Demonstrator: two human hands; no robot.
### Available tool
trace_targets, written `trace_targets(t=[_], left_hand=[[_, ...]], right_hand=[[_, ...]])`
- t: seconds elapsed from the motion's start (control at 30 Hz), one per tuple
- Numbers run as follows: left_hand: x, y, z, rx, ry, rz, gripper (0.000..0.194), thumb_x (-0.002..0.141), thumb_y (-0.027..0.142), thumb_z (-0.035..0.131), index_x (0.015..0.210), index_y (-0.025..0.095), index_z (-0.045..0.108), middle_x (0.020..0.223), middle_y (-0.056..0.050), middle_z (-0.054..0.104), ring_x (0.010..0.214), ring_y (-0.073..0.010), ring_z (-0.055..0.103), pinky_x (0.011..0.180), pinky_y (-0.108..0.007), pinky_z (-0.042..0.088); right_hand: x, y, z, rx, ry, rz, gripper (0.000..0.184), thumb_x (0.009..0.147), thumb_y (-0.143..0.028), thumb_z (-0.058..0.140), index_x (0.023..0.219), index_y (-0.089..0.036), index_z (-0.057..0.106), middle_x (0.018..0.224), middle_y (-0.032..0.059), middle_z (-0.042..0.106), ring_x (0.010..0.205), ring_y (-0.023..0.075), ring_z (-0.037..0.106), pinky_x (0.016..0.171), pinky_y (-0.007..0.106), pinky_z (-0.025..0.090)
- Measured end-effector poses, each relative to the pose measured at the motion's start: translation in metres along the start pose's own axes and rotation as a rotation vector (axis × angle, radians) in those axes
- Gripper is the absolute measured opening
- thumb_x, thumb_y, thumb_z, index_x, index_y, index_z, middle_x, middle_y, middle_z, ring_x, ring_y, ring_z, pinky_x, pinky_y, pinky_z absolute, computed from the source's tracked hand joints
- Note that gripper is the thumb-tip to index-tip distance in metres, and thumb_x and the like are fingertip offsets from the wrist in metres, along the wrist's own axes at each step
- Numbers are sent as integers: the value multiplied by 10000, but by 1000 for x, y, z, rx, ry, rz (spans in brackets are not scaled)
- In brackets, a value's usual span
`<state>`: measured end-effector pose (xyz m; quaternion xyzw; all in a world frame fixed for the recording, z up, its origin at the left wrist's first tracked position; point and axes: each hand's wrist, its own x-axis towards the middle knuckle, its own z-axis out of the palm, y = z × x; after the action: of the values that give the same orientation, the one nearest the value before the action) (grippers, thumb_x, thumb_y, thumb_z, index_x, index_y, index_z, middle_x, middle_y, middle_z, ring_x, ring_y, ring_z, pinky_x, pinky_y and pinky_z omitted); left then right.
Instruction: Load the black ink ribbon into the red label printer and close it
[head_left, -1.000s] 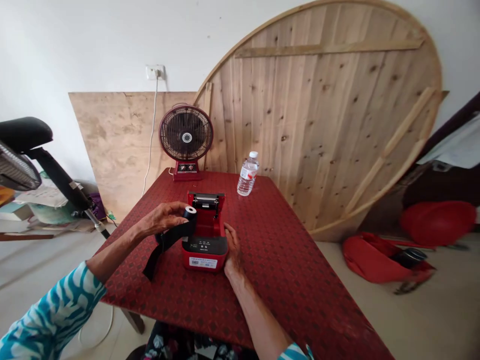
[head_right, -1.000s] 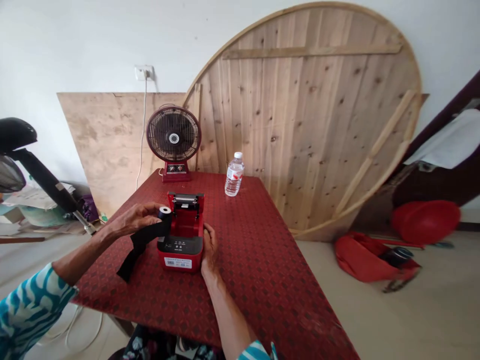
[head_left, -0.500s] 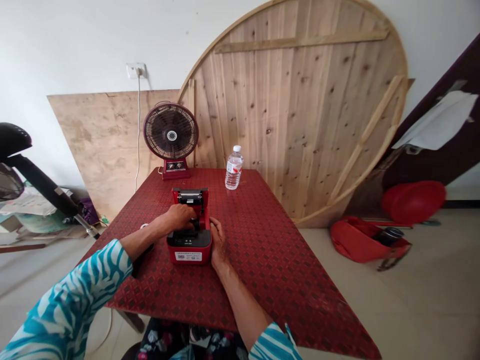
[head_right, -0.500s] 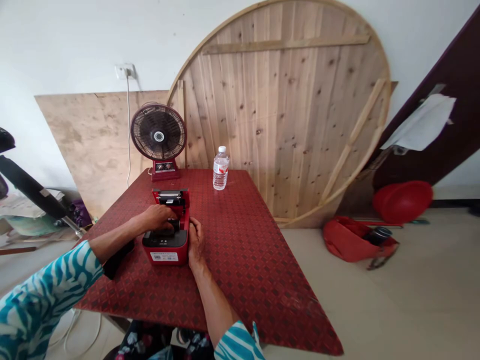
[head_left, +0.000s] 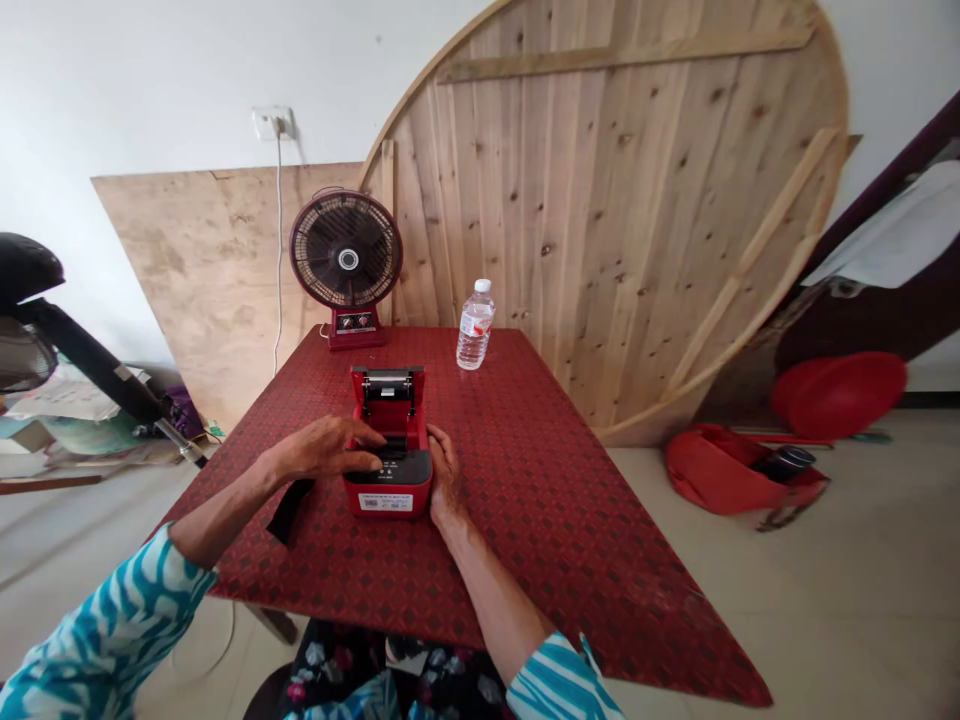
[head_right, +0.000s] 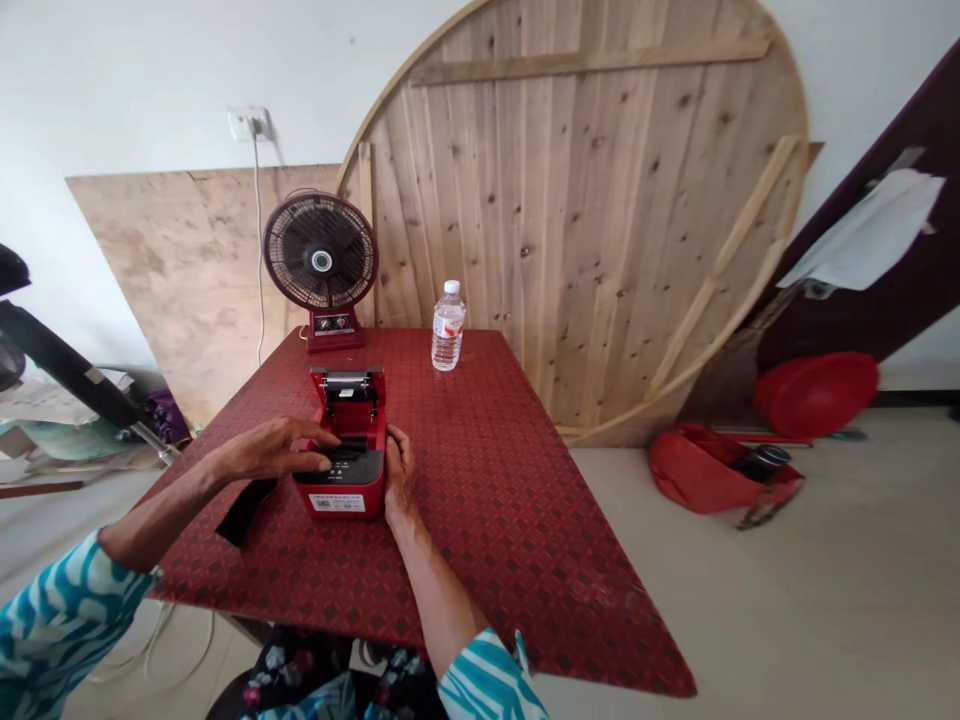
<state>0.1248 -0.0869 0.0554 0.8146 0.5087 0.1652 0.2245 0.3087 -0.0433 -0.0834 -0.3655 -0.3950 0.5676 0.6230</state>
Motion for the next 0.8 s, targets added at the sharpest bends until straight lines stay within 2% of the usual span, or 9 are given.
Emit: trace_targets(t=[0.1, 0.23, 0.33, 0.47, 0.67, 0.8], left_hand=[[-6, -1, 10, 10, 38, -16, 280, 845, 343, 604, 1082, 249, 719, 1056, -26, 745, 921, -196, 689, 810, -256, 486], [2, 4, 15, 30, 100, -39, 227, 884, 283, 533, 972, 231, 736, 943, -12, 761, 840, -171, 695, 730, -235, 483], [0, 15, 15, 125, 183, 79, 222, 913, 283, 515, 957, 211, 722, 940, -28, 752, 849, -167, 683, 761, -254, 471], [-18, 32, 25, 388, 286, 286, 232, 953, 289, 486, 906, 201, 696, 915, -40, 726, 852, -179, 638, 783, -314, 415], [-39, 38, 50, 561, 380, 309, 222, 967, 239, 460, 939, 198, 676, 890, -41, 692, 799, -178, 579, 742, -328, 386], [-45, 32, 60, 555, 445, 317, 203, 955, 227, 479, 1021, 194, 668, 959, -56, 706, 848, -190, 599, 802, -357, 418]], right_hand=[[0, 1, -1, -25, 11, -8, 416, 758, -495, 596, 1062, -215, 645, 1110, 52, 680, 1008, 247, 604, 797, 340, 463], [-1, 1, -1, -27, 4, -8, 411, 764, -490, 591, 1065, -215, 647, 1105, 51, 679, 994, 242, 605, 796, 336, 461], [0, 0, 0, -15, -4, -7, 412, 760, -494, 592, 1059, -216, 649, 1078, 47, 682, 992, 239, 603, 816, 340, 454], [1, -2, 2, -18, 19, -25, 395, 742, -487, 590, 1026, -220, 659, 1061, 44, 683, 996, 241, 599, 851, 353, 446], [2, 0, 1, -16, 28, -17, 409, 741, -483, 584, 1046, -217, 647, 1079, 47, 678, 1020, 243, 600, 881, 369, 453], [32, -8, 10, -34, 58, -44, 417, 758, -504, 596, 1087, -250, 635, 1118, 29, 668, 1072, 222, 581, 911, 366, 454]])
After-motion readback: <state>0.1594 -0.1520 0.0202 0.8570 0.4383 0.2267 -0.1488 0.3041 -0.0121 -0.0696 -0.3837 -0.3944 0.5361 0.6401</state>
